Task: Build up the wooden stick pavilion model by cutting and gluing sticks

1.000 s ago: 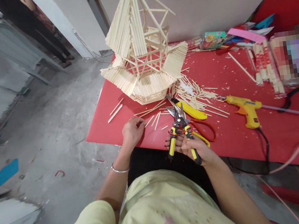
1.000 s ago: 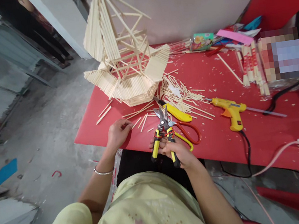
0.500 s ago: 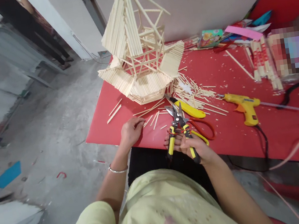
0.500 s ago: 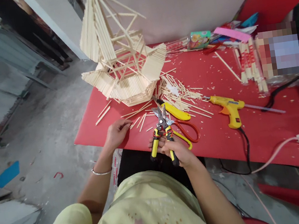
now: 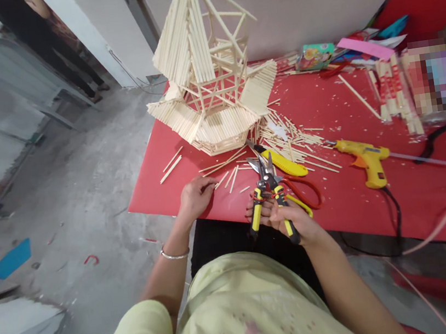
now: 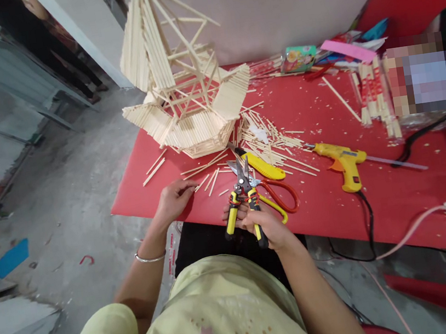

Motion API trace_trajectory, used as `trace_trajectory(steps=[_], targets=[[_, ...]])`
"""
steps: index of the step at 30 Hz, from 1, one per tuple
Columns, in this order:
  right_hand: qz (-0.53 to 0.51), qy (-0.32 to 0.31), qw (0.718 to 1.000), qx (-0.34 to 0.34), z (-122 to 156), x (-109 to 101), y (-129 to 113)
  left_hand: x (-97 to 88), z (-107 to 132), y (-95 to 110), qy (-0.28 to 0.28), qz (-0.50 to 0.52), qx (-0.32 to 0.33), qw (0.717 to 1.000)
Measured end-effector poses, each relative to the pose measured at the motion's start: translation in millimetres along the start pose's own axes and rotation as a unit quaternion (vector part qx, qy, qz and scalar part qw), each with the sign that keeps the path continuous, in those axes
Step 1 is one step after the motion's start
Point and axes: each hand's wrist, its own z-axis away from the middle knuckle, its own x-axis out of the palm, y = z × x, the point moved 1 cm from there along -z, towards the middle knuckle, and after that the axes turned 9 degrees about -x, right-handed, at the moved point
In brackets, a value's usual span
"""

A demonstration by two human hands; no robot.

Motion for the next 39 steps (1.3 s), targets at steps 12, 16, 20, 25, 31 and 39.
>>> trace_trajectory(steps=[12,16,20,25,31,39], targets=[[-0.001,-0.002,1.0,0.0,0.3,0.5,-0.7,2.4,4.9,-2.0,0.024,0.021,-0.029,0.999],[0.004,0.002,1.0,-0.001,0.9,1.5,-1.6,3.1,10.7,2.1,0.061,0.01,-0.019,0.998],[0.0,0.002,1.0,0.003,0.9,1.1,-1.1,1.8,12.0,4.1,0.042,0.001,-0.026,0.999],[-0.001,0.006,1.0,0.001,1.2,3.4,-2.6,0.9,9.8,-0.2,0.02,0.008,-0.043,0.999],[0.001,0.012,1.0,0.011,1.5,8.6,-7.5,0.8,5.9,-4.1,0.01,0.021,-0.048,0.999],[0.002,0.008,1.0,0.001,1.8,6.0,-4.3,-2.2,1.8,-1.9,-0.019,0.013,-0.001,1.0]])
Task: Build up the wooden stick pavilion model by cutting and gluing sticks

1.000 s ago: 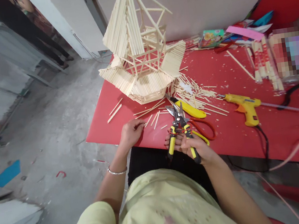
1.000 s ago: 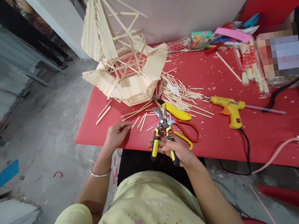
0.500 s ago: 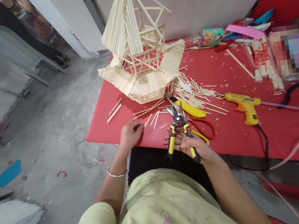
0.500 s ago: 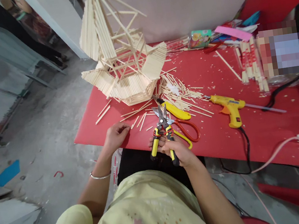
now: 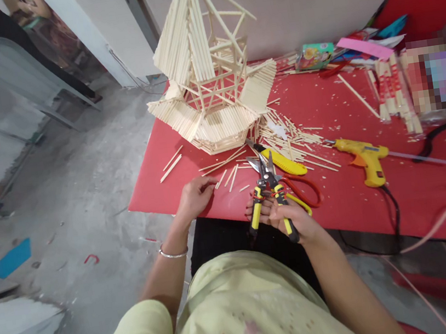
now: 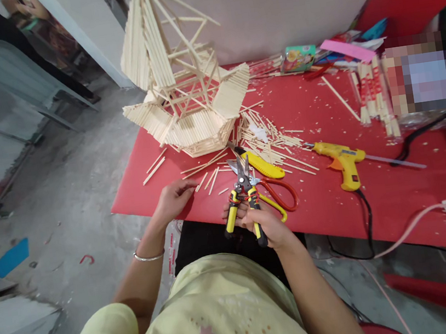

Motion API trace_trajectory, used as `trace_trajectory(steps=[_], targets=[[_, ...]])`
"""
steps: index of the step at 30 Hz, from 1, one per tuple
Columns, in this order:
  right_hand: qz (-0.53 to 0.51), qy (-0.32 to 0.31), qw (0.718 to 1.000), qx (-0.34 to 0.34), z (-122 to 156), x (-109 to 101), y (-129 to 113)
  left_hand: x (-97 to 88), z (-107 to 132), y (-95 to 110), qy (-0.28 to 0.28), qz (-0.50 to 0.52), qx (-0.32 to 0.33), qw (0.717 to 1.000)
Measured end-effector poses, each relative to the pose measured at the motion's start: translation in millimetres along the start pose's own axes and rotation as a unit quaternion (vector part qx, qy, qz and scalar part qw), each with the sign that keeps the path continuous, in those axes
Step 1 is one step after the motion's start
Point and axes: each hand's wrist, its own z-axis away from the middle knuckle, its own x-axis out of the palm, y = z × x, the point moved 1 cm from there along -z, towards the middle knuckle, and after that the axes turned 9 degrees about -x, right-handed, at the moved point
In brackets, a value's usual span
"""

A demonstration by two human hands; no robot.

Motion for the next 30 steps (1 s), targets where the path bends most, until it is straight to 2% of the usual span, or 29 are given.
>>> trace_trajectory(steps=[10,19,24,27,30], targets=[[0.005,-0.004,1.0,0.006,0.1,2.4,-3.6,-1.3,3.2,6.0,0.004,-0.012,0.007,1.0],[0.0,0.002,1.0,0.002,-0.1,-0.5,0.5,1.1,3.4,3.3,0.012,-0.019,-0.003,1.0],[0.0,0.005,1.0,0.002,0.3,-2.7,2.3,7.3,9.1,6.8,0.067,-0.025,-0.017,0.997],[-0.003,0.008,1.0,0.006,0.6,-1.6,1.3,12.8,14.5,11.8,0.111,-0.068,-0.013,0.991],[-0.005,0.01,1.0,0.007,0.7,0.3,-0.2,16.5,18.7,17.5,0.131,-0.108,-0.022,0.985]])
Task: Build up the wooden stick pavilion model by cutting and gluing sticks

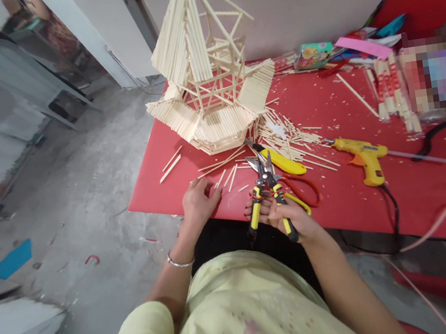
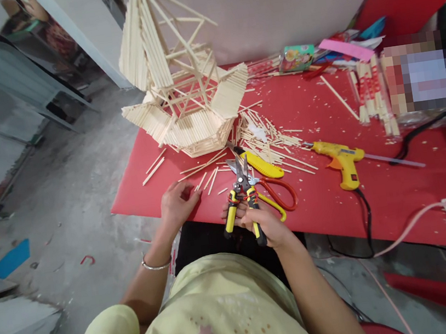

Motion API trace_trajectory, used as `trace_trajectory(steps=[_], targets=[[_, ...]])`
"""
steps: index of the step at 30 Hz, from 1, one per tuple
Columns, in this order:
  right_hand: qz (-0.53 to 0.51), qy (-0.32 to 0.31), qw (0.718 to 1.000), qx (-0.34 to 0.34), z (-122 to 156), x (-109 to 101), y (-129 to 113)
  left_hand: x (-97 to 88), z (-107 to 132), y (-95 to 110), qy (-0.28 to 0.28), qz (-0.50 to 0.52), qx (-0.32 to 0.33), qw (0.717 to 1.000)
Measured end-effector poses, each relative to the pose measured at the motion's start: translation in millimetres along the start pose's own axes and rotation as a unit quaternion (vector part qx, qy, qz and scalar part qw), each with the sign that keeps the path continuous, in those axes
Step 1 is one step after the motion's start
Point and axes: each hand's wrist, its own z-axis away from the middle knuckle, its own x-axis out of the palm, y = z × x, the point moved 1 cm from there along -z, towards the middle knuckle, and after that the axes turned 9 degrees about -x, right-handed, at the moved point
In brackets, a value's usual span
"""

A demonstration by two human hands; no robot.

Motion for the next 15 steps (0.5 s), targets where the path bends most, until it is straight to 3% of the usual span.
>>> trace_trajectory(steps=[6,15], targets=[[0.011,-0.007,1.0,0.002,0.1,2.7,-3.5,-1.0,2.9,6.4,-0.008,-0.038,-0.02,0.999],[0.04,0.006,0.999,0.002,0.5,7.6,-4.2,3.6,4.8,9.3,-0.021,-0.141,0.014,0.99]])
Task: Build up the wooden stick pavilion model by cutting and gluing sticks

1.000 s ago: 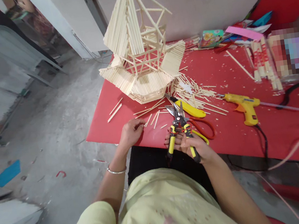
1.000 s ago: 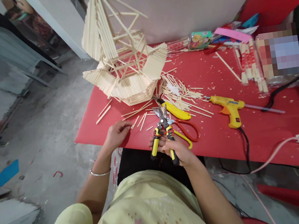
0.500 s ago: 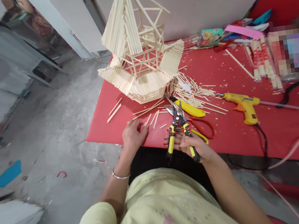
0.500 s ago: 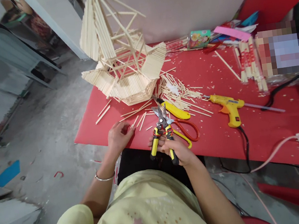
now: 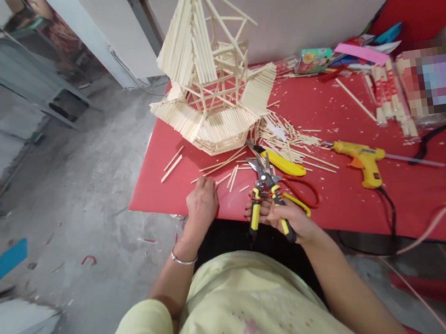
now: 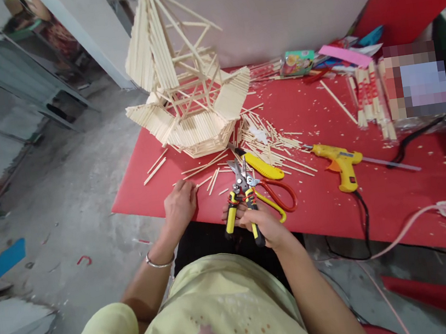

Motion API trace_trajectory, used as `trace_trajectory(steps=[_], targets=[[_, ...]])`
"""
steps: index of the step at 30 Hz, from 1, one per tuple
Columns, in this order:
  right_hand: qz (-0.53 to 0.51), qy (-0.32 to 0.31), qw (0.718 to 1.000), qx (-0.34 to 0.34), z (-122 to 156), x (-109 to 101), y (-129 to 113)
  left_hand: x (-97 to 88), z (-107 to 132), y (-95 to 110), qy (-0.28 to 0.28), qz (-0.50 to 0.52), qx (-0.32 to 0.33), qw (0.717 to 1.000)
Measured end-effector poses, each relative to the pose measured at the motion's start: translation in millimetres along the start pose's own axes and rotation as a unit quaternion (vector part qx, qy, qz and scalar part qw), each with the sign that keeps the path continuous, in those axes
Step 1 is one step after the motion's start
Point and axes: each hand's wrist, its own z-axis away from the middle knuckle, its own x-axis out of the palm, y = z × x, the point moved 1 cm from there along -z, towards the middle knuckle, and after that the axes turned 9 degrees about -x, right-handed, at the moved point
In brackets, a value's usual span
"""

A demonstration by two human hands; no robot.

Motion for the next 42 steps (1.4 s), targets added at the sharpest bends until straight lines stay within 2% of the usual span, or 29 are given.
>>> trace_trajectory(steps=[4,7,10,12,13,14,16,18,19,21,25,30,37,42], targets=[[0.082,-0.006,0.995,0.048,8.5,13.9,-3.9,-1.0,-5.2,2.3,-0.048,-0.059,0.02,0.997],[0.144,-0.025,0.985,0.092,16.5,27.5,-6.8,-6.2,-11.5,1.4,-0.072,-0.055,0.035,0.995],[0.195,-0.036,0.974,0.112,23.9,37.9,-8.4,-14.4,-21.8,-5.9,-0.083,0.051,0.039,0.995],[0.227,-0.038,0.967,0.109,28.6,41.8,-9.6,-19.5,-28.9,-13.7,-0.141,0.188,0.027,0.972],[0.244,-0.038,0.963,0.107,31.1,42.8,-10.3,-21.4,-31.4,-17.5,-0.198,0.267,0.013,0.943],[0.266,-0.038,0.957,0.106,33.4,43.4,-11.1,-23.1,-33.0,-20.9,-0.26,0.344,-0.002,0.902],[0.327,-0.038,0.939,0.098,37.3,43.5,-13.1,-26.3,-33.1,-25.4,-0.381,0.467,-0.03,0.798],[0.402,-0.037,0.912,0.067,39.5,43.4,-15.3,-30.0,-30.9,-27.2,-0.462,0.538,-0.05,0.704],[0.437,-0.037,0.898,0.046,40.0,43.5,-16.2,-31.9,-29.7,-27.5,-0.486,0.557,-0.057,0.671],[0.488,-0.039,0.872,0.013,40.1,44.8,-17.4,-35.7,-28.2,-27.0,-0.512,0.574,-0.063,0.636],[0.539,-0.05,0.84,-0.016,39.0,51.3,-17.4,-40.0,-28.3,-24.2,-0.549,0.563,-0.056,0.615],[0.556,-0.072,0.828,-0.028,36.5,58.5,-14.2,-39.6,-30.1,-21.1,-0.591,0.537,-0.041,0.601],[0.549,-0.07,0.833,-0.005,32.1,55.3,-4.2,-45.9,-31.7,-21.4,-0.603,0.518,-0.04,0.606],[0.58,-0.076,0.811,-0.026,32.2,66.9,-9.5,-46.9,-33.1,-25.2,-0.603,0.508,-0.025,0.615]])
